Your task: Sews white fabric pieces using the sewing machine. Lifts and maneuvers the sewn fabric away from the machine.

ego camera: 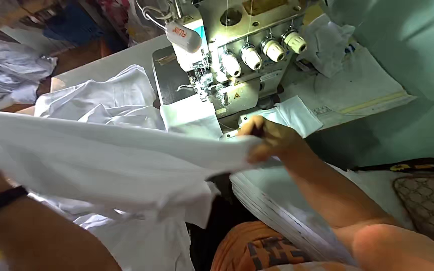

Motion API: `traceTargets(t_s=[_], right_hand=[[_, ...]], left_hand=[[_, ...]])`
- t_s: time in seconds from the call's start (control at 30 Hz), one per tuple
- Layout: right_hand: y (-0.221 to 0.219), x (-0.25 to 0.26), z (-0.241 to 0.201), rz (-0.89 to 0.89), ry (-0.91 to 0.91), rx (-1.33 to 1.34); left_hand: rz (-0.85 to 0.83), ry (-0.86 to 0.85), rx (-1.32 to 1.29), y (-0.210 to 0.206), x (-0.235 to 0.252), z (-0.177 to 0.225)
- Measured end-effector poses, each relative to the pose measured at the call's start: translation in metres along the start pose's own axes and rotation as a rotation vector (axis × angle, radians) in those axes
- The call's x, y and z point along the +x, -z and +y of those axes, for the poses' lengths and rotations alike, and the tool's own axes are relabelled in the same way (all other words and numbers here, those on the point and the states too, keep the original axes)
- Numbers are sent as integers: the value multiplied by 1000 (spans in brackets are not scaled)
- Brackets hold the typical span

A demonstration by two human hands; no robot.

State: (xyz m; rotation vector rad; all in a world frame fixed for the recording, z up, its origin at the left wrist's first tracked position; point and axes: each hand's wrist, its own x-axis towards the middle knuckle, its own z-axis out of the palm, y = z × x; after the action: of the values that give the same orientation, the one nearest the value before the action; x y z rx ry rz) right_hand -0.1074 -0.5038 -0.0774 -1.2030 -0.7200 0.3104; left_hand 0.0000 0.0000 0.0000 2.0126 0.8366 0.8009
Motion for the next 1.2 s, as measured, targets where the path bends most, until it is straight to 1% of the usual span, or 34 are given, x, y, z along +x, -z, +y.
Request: traceTargets(t_s=[0.03,0.07,0.1,0.13,0.17,0.23,0.3,0.33,0.37,0.4,0.47,0.53,0.6,0.67,0.7,0.73,0.8,0.83,0.9,0.97,1.03,1.1,1.2], right_hand=[[-3,15,7,157,-59,83],[-6,27,15,320,-121,157],[-10,37,22,479,-165,194],[-13,41,30,617,-200,204],[-16,39,37,691,-231,164],[-18,22,48,682,-269,57],[-18,11,51,671,-244,41],[-17,9,49,671,-229,48],[-17,7,48,667,-225,44],[-17,7,46,660,-231,32],[-19,11,44,652,-239,-2],[-23,13,43,659,-209,-42],[-26,9,35,649,-170,-107],[-26,4,26,621,-135,-219],[-28,1,25,611,-118,-284],[-28,-2,29,602,-99,-351],[-30,-7,46,626,-58,-453],[-31,-8,54,650,-43,-495],[-32,-7,61,690,-44,-542],[-31,-6,63,696,-48,-527],[-30,-5,63,696,-57,-466],[-31,-6,64,740,-76,-387],[-34,-7,66,805,-77,-335]], left_hand=[[-186,-224,103,7,8,-12],[-268,-328,187,2,0,-5],[-316,-331,283,-7,-22,12],[-403,-380,328,-14,-48,27],[-482,-480,328,-21,-71,34],[-669,-703,239,-30,-116,34],[-937,-817,71,-47,-161,27],[-1023,-870,-29,-60,-179,21],[-1051,-909,-99,-74,-195,15],[-1036,-939,-146,-85,-207,9],[-950,-997,-198,-101,-220,4],[-896,-1048,-262,-102,-226,12],[-849,-1127,-307,-83,-234,35],[-763,-1288,-270,-51,-243,64],[-725,-1361,-255,-39,-247,74],[-709,-1394,-233,-36,-248,77],[-750,-1362,-148,-49,-244,70],[-794,-1299,-127,-58,-241,64],[-857,-1170,-161,-72,-236,56],[-896,-1110,-207,-77,-232,51],[-918,-1105,-238,-79,-226,50],[-938,-1127,-251,-82,-223,54],[-952,-1224,-218,-88,-223,68]])
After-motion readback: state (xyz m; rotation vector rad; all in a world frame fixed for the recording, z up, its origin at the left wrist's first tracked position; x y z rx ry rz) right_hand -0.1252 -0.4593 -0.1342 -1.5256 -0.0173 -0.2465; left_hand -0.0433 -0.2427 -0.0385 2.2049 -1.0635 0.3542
